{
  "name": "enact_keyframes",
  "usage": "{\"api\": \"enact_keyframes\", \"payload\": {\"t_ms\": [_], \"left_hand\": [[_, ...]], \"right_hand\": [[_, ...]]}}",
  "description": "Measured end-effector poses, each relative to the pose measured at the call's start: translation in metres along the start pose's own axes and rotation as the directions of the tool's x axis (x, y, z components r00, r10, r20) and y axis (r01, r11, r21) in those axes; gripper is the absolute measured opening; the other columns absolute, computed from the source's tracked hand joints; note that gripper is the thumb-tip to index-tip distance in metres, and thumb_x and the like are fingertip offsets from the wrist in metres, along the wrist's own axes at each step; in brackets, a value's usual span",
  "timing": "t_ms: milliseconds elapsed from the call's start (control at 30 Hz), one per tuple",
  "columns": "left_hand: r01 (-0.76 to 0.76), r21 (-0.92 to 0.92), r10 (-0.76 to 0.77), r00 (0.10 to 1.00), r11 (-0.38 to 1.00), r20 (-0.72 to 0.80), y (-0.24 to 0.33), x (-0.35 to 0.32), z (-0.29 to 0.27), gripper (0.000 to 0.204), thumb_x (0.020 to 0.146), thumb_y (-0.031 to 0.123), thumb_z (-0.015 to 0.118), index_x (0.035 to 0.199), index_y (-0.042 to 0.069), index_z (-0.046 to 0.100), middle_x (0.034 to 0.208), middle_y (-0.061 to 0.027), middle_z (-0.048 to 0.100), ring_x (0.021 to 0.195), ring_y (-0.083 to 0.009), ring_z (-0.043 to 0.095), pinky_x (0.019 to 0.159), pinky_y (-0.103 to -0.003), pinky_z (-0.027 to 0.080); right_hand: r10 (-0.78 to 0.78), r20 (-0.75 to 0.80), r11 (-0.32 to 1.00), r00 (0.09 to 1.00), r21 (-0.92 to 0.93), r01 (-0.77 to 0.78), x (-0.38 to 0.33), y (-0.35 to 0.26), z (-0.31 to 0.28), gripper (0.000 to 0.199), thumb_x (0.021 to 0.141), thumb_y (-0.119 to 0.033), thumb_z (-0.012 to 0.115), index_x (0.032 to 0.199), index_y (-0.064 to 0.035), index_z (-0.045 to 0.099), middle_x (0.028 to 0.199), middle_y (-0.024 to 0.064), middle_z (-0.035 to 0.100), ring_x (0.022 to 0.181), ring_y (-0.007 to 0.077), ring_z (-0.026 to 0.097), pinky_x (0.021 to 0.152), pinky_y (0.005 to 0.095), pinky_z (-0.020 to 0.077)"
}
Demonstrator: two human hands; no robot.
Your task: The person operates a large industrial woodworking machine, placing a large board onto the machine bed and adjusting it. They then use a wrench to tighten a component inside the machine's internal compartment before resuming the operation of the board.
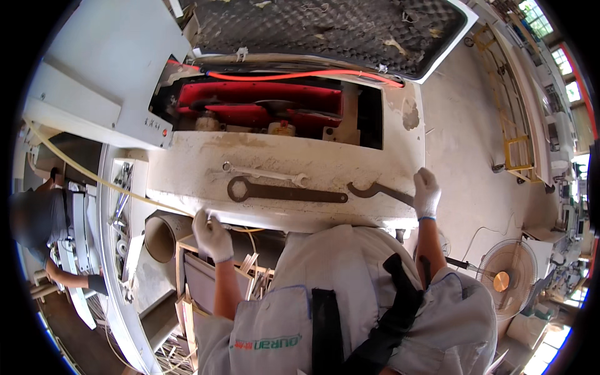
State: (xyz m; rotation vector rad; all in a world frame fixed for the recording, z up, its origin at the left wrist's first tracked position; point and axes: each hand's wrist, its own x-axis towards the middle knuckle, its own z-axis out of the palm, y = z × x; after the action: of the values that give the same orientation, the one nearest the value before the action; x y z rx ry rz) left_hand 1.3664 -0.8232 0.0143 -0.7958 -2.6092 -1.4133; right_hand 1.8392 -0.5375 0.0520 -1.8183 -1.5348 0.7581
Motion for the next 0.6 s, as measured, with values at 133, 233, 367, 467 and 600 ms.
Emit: {"api": "enact_keyframes", "payload": {"t_ms": [133, 233, 367, 467, 600], "left_hand": [[-0.325, -0.179, 0.362, 0.900, 0.929, 0.244, 0.058, 0.044, 0.034, 0.020, 0.087, -0.001, 0.070, 0.107, 0.001, 0.070, 0.109, -0.0170, 0.072, 0.099, -0.0364, 0.069, 0.089, -0.041, 0.055], [-0.549, -0.088, 0.546, 0.775, 0.831, 0.318, 0.075, 0.064, 0.056, 0.020, 0.085, 0.005, 0.071, 0.104, 0.004, 0.070, 0.109, -0.0144, 0.070, 0.102, -0.0388, 0.066, 0.090, -0.046, 0.053], [-0.537, 0.007, 0.510, 0.804, 0.843, 0.306, 0.059, 0.052, 0.083, 0.024, 0.085, 0.010, 0.071, 0.109, 0.007, 0.067, 0.119, -0.0142, 0.066, 0.111, -0.0396, 0.060, 0.096, -0.050, 0.048], [-0.598, 0.049, 0.566, 0.779, 0.800, 0.271, 0.054, 0.044, 0.087, 0.030, 0.085, 0.011, 0.071, 0.114, 0.007, 0.065, 0.128, -0.0151, 0.061, 0.120, -0.0410, 0.056, 0.102, -0.052, 0.045], [-0.587, 0.008, 0.566, 0.784, 0.810, 0.256, 0.059, 0.043, 0.093, 0.029, 0.084, 0.012, 0.072, 0.112, 0.004, 0.068, 0.123, -0.0174, 0.065, 0.120, -0.0435, 0.058, 0.103, -0.053, 0.047]], "right_hand": [[-0.335, 0.230, 0.851, 0.914, -0.342, 0.399, -0.029, 0.006, 0.007, 0.042, 0.082, -0.007, 0.061, 0.124, -0.0022, 0.067, 0.119, 0.0237, 0.068, 0.106, 0.0439, 0.067, 0.094, 0.0483, 0.0542], [-0.320, 0.371, 0.752, 0.872, -0.461, 0.472, -0.042, -0.003, -0.007, 0.053, 0.075, -0.004, 0.062, 0.128, -0.0057, 0.064, 0.121, 0.0207, 0.066, 0.111, 0.0423, 0.063, 0.096, 0.0508, 0.0513], [-0.269, 0.363, 0.664, 0.892, -0.601, 0.445, -0.054, 0.003, -0.007, 0.044, 0.074, -0.006, 0.068, 0.118, -0.0085, 0.066, 0.113, 0.0154, 0.066, 0.109, 0.0371, 0.063, 0.093, 0.0499, 0.0494], [-0.295, 0.361, 0.666, 0.885, -0.586, 0.462, -0.045, 0.012, -0.003, 0.036, 0.075, -0.007, 0.069, 0.111, -0.0094, 0.069, 0.108, 0.0140, 0.067, 0.105, 0.0370, 0.063, 0.091, 0.0506, 0.0495], [-0.227, 0.416, 0.660, 0.881, -0.599, 0.453, -0.039, 0.012, -0.008, 0.031, 0.074, -0.009, 0.070, 0.105, -0.0116, 0.071, 0.105, 0.0124, 0.067, 0.101, 0.0367, 0.063, 0.089, 0.0507, 0.0494]]}}
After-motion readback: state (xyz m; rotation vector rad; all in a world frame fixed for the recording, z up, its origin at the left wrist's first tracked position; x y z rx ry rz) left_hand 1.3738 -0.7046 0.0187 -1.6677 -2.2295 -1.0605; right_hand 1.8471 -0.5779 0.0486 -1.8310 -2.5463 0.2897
